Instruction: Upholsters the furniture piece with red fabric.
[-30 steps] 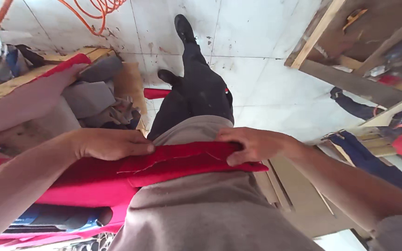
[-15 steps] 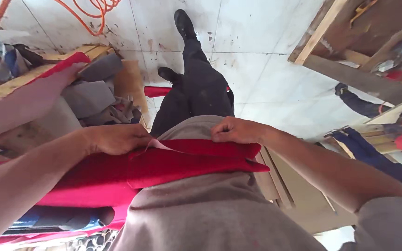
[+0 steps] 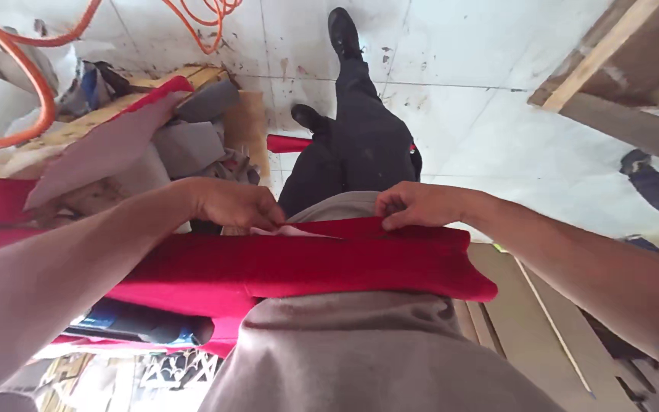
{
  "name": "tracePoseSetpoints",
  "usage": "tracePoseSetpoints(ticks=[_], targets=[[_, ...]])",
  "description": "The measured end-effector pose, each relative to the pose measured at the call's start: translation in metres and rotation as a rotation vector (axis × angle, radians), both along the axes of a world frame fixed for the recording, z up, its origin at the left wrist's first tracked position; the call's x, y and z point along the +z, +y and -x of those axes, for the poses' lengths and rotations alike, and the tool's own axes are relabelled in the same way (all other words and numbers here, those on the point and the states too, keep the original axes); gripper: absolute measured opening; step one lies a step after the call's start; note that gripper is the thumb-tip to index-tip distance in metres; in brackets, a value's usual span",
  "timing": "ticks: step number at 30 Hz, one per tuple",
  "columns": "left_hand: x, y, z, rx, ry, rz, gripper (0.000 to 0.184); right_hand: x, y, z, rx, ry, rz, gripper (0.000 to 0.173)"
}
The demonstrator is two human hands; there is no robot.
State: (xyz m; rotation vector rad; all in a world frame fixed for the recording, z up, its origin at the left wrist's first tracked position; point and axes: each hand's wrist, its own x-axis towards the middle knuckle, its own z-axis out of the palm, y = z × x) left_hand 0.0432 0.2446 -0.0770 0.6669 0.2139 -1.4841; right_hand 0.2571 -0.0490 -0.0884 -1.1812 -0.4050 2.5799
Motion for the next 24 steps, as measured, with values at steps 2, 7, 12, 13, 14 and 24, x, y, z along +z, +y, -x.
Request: tracePoseSetpoints(ticks=[2,7,12,13,14,24], targets=[[0.0,-0.005,0.0,0.021,-0.024,-0.065,0.013,-0.002,0.0,0.003,0.0,-0.032,-0.049,0.009],[-0.003,-0.011,0.003,0.016,-0.043,-0.099,0.013,0.001,-0.003,0.007,-0.069,-0.068,-0.174,0.006],[0.001,-0.005,-0.004,-0.035,-0.152,-0.091,0.016,0.003,-0.007,0.0,-0.073,-0.076,-0.334,0.015],[0.0,-0.005,-0.004,-0.058,-0.188,-0.07,0.017,0.003,-0.007,0.0,-0.06,-0.077,-0.366,0.017],[-0.002,-0.004,-0.004,-0.088,-0.224,-0.054,0.017,0.002,-0.007,0.001,-0.044,-0.078,-0.396,0.019],[0.011,0.006,-0.024,-0.113,-0.55,-0.121,0.017,0.014,-0.016,-0.005,-0.036,-0.147,-0.665,0.02]])
